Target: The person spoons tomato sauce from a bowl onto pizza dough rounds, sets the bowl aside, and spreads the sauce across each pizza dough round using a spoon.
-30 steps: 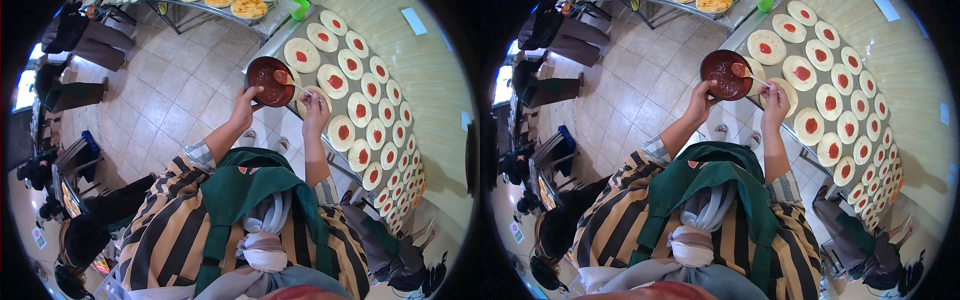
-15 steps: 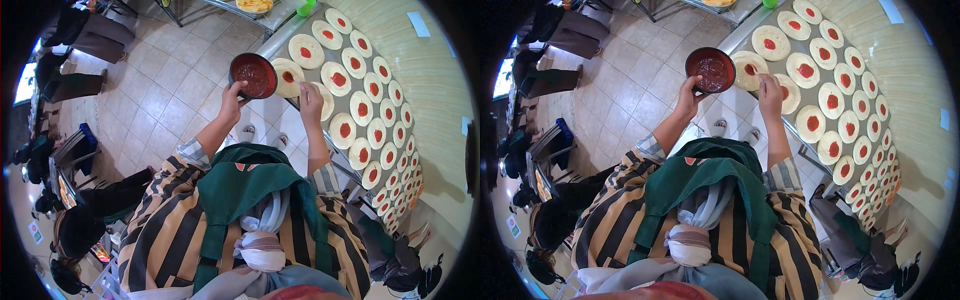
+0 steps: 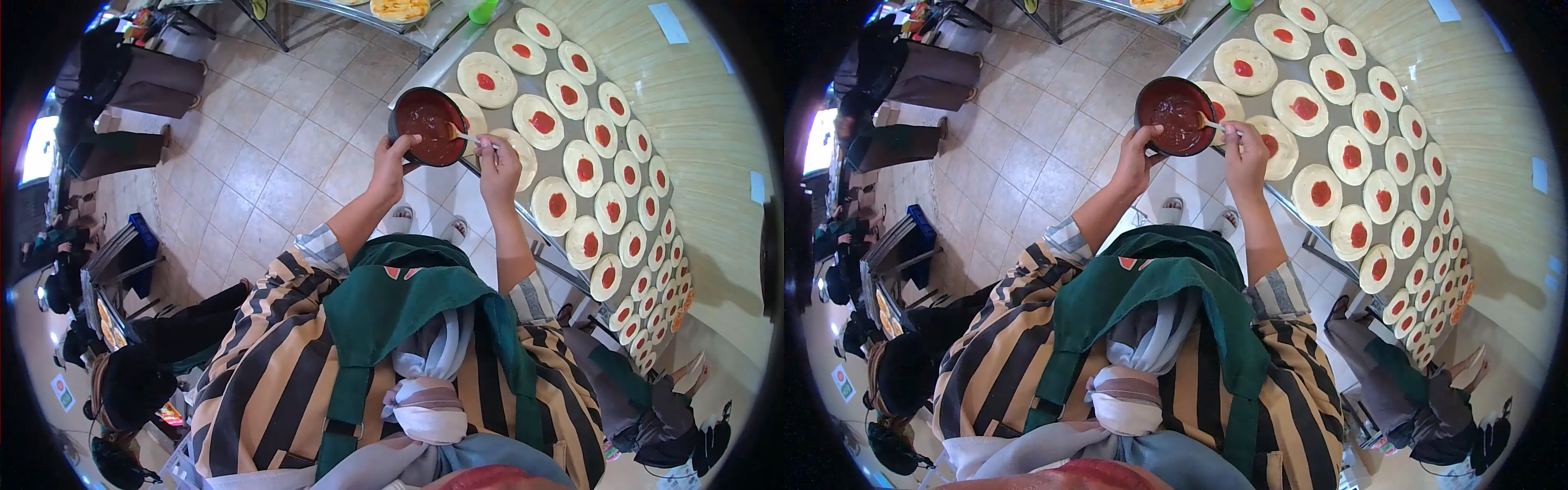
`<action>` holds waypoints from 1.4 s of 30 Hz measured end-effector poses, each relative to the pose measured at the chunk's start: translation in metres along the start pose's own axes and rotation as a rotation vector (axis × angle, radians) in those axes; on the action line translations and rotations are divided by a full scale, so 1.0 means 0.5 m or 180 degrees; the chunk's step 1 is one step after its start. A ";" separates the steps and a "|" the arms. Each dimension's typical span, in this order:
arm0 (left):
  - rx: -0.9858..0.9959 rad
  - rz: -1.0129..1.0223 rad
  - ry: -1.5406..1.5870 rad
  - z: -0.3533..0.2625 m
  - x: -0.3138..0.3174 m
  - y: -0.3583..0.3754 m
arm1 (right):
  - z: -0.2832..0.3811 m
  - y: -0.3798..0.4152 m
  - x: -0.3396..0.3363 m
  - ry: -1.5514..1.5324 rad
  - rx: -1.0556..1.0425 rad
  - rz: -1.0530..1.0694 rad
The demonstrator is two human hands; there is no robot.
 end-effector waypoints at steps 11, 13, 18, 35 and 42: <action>-0.0154 0.0098 0.0070 0.027 -0.011 -0.032 | -0.143 0.041 -0.033 -0.1984 0.2265 -0.1040; -0.0203 0.0085 0.0096 0.027 -0.017 -0.035 | -0.149 0.034 -0.034 -0.2058 0.2260 -0.1143; -0.0174 -0.0059 0.0119 0.027 -0.042 -0.047 | -0.130 0.005 -0.050 -0.1280 0.1531 -0.1211; 0.0227 0.0120 -0.0114 -0.018 0.063 -0.012 | -0.069 -0.054 -0.015 -0.0379 0.0898 -0.0563; -0.0003 0.0180 0.0092 -0.011 0.120 -0.031 | -0.138 -0.078 -0.033 -0.1315 0.1713 -0.0698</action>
Point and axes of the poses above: each hand's wrist, its own y-axis away from the middle knuckle, its own x-axis out of the palm, z = x × y, the point moved 8 cm from there along -y, towards the middle knuckle, and after that the axes turned 14 degrees about -z, right-handed, at the moved point
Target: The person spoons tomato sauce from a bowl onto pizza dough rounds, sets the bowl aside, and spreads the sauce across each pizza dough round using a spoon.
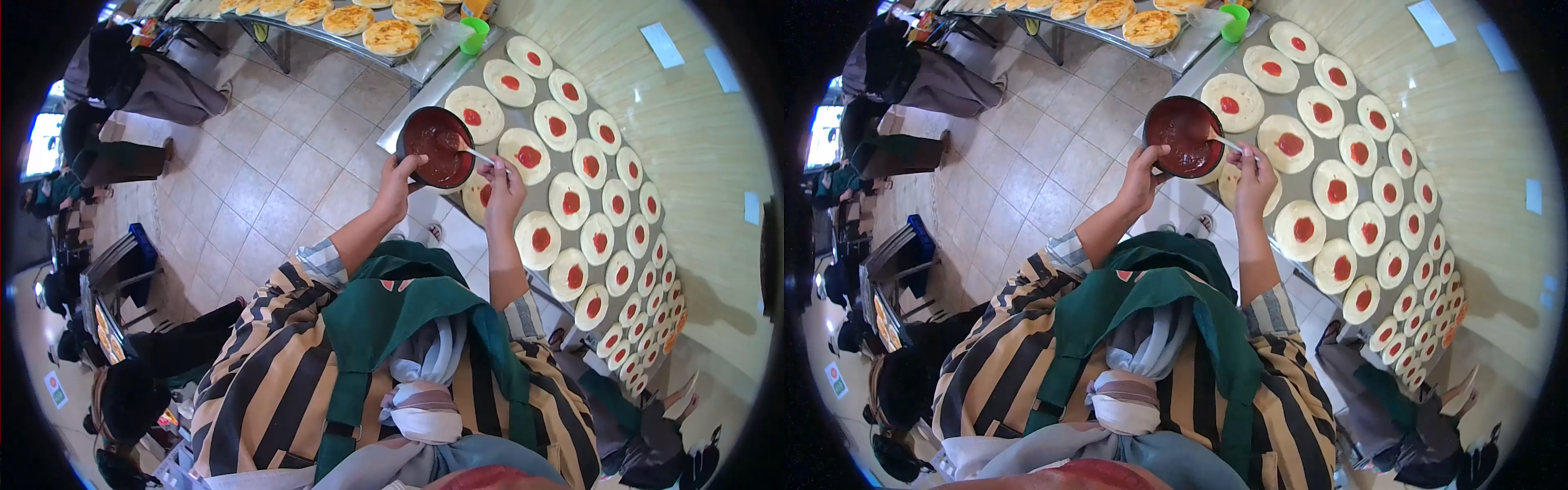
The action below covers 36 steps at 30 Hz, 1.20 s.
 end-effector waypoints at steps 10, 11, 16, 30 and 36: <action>-0.0222 0.0052 0.0181 0.034 0.085 -0.057 | -0.023 -0.104 -0.028 -0.0780 0.0702 -0.0127; -0.0243 0.0041 0.0195 0.040 0.086 -0.060 | -0.023 -0.117 -0.029 -0.0848 0.0764 -0.0121; -0.0166 -0.0314 0.0225 0.013 0.068 -0.064 | 0.028 -0.173 -0.011 -0.0613 0.0166 -0.0163; -0.0128 -0.0338 0.0054 0.032 0.077 -0.150 | 0.148 -0.159 0.064 0.0973 -0.2508 0.0603; 0.0090 -0.0240 -0.0049 0.018 0.125 -0.134 | 0.085 -0.141 0.079 0.1454 -0.1956 0.1036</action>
Point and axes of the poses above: each hand's wrist, its own y-axis away from the middle knuckle, its own x-axis out of the palm, z = x × y, the point moved 8 cm from there along -y, towards the middle knuckle, and after that the axes turned 14 degrees about -z, right-handed, at the moved point
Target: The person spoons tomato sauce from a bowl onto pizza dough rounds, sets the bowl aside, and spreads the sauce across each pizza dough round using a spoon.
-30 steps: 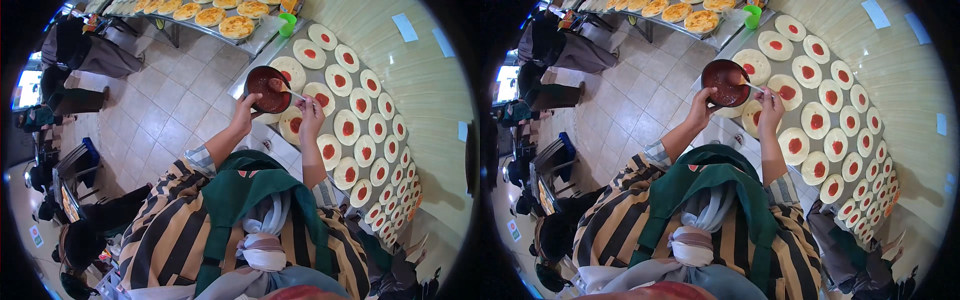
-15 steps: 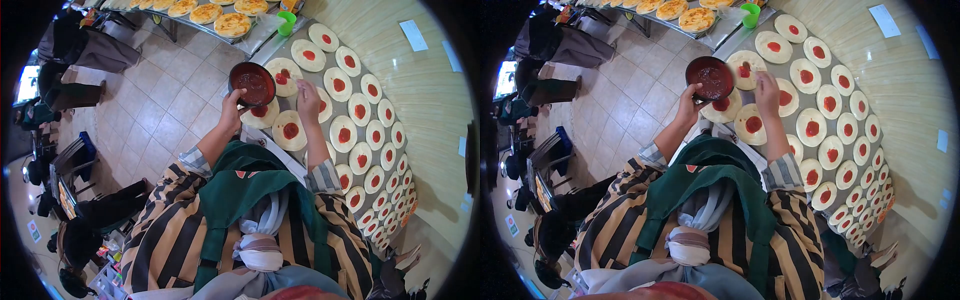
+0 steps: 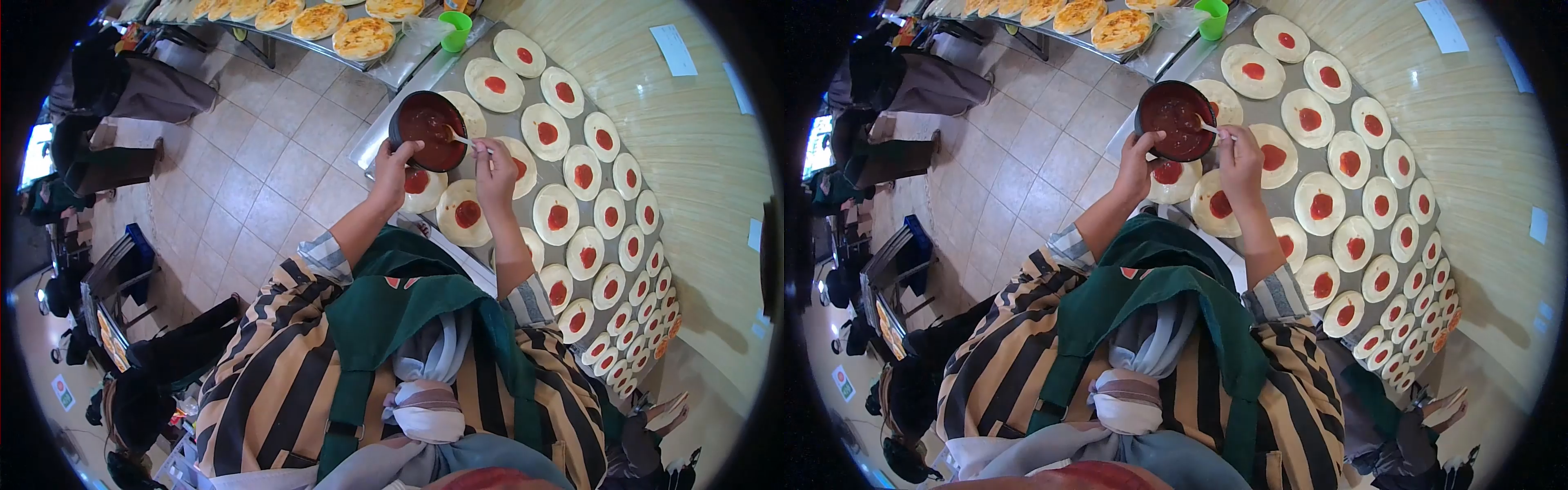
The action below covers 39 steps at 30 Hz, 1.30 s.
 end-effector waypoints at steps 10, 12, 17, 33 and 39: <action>-0.0148 0.0029 0.0172 0.008 -0.003 -0.018 | -0.116 0.051 -0.047 -0.1398 0.1894 -0.1313; -0.0176 0.0025 0.0219 0.006 -0.005 -0.019 | -0.132 0.050 -0.044 -0.1671 0.2102 -0.1411; -0.0138 -0.0069 0.0130 0.001 -0.033 -0.032 | -0.126 0.016 -0.053 -0.1701 0.1861 -0.1652; 0.0220 -0.0188 0.0006 -0.037 0.012 -0.004 | 0.026 -0.044 -0.058 -0.0137 -0.0334 -0.0567; 0.0374 0.0119 0.0168 -0.021 0.085 0.018 | -0.148 0.000 -0.044 -0.0869 0.1640 -0.0985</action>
Point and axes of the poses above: each hand's wrist, its own y-axis away from the middle knuckle, its own x-axis out of the palm, z = x × y, the point moved 8 cm from there along -y, towards the middle knuckle, and after that the axes turned 14 degrees about -z, right-handed, at the moved point
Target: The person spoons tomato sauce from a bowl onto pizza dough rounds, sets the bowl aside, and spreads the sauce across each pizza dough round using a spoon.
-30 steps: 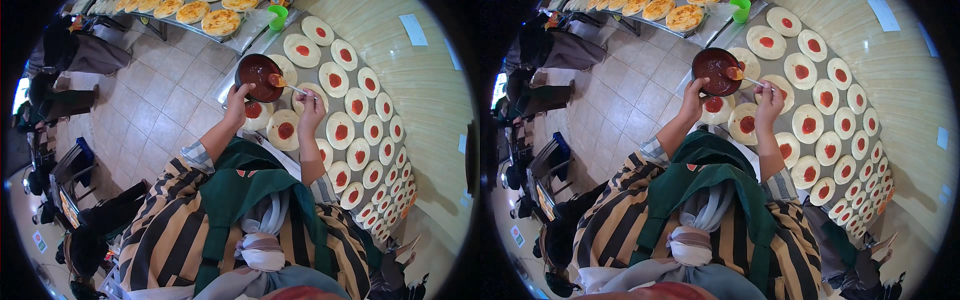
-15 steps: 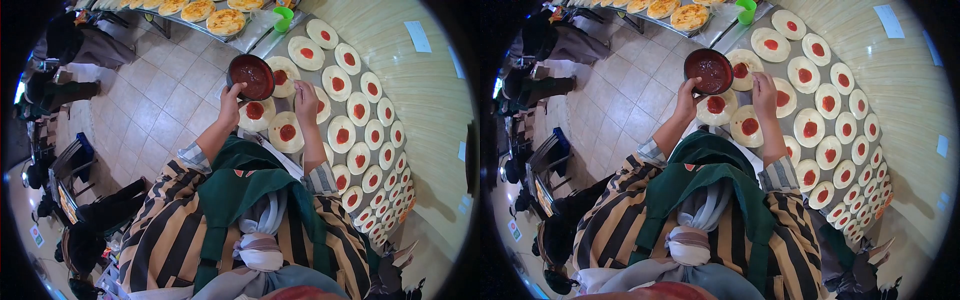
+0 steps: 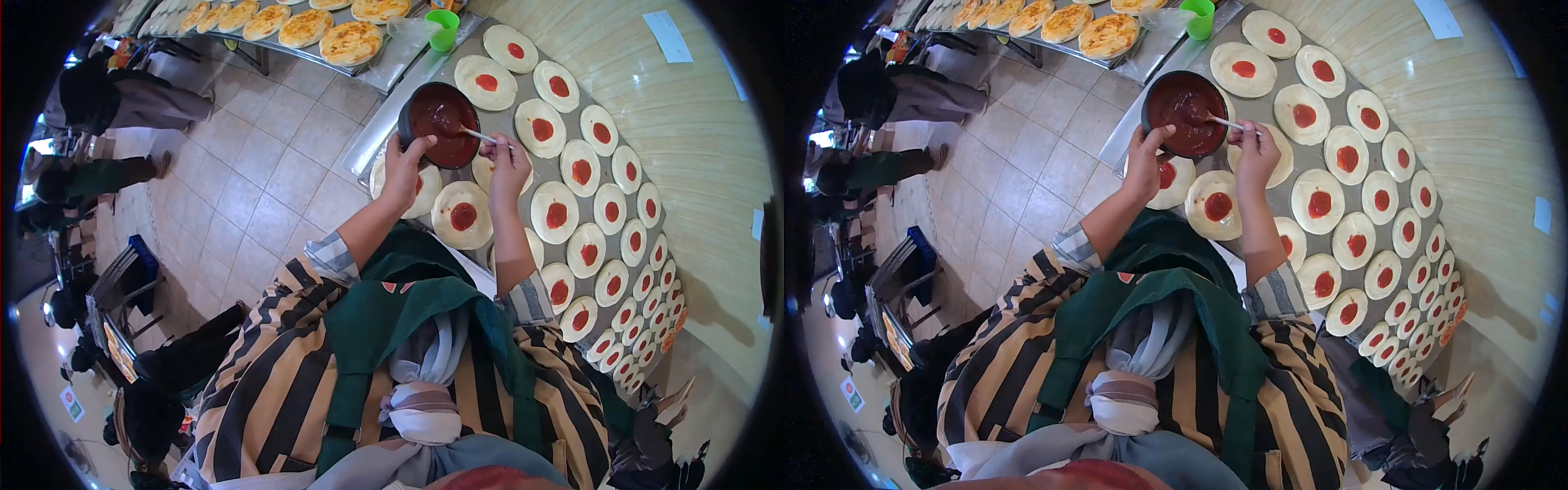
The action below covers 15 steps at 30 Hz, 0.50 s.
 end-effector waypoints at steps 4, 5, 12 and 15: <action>-0.0429 -0.0006 0.0015 0.022 0.014 -0.016 | -0.026 -0.010 -0.010 -0.0606 0.0488 -0.0193; -0.0458 -0.0023 -0.0139 0.017 0.016 -0.018 | -0.021 -0.015 -0.015 -0.0500 0.0341 -0.0203; -0.0568 0.0201 -0.0352 0.006 0.065 -0.068 | -0.023 -0.048 -0.033 -0.0644 0.0235 -0.0507; -0.0689 0.0210 -0.0414 0.008 0.086 -0.089 | -0.051 -0.070 -0.030 -0.1125 0.0506 -0.0681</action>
Point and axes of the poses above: each hand's wrist, its own y-axis away from the middle knuckle, its own x-axis out of the palm, z = x × y, the point moved 8 cm from there along -y, towards the middle knuckle, and after that the axes turned 14 degrees about -z, right-handed, at the moved point
